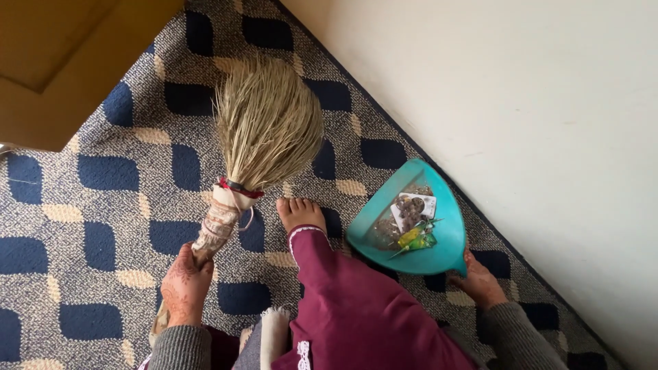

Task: Sweeping dust and debris from the floor and under a rug into a dustpan using a hand broom.

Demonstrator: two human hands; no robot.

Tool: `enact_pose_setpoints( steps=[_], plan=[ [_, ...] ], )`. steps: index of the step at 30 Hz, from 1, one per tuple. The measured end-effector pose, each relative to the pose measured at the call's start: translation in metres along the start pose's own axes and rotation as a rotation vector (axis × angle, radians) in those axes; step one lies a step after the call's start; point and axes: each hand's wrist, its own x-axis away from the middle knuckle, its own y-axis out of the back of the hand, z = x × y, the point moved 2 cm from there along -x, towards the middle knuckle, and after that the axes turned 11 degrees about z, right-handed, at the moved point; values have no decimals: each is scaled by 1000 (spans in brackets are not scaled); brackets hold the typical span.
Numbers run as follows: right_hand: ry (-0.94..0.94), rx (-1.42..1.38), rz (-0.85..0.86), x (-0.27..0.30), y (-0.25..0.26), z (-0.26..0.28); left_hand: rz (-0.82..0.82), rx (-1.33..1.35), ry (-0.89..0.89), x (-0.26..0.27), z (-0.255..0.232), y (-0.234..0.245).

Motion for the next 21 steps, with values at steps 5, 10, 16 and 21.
enact_pose_setpoints(
  steps=[5, 10, 16, 21],
  plan=[
    [-5, -383, -201, -10, -13, 0, -52, 2, 6, 1, 4, 0],
    [76, -225, -267, -71, -44, -39, -39, 19, 39, 2, 11, 3],
    [151, -310, -263, -71, 17, 95, -73, 76, 29, 8, 16, 13],
    [182, -681, -240, -112, 20, 140, -97, 74, 95, 11, 40, 26]
  ],
)
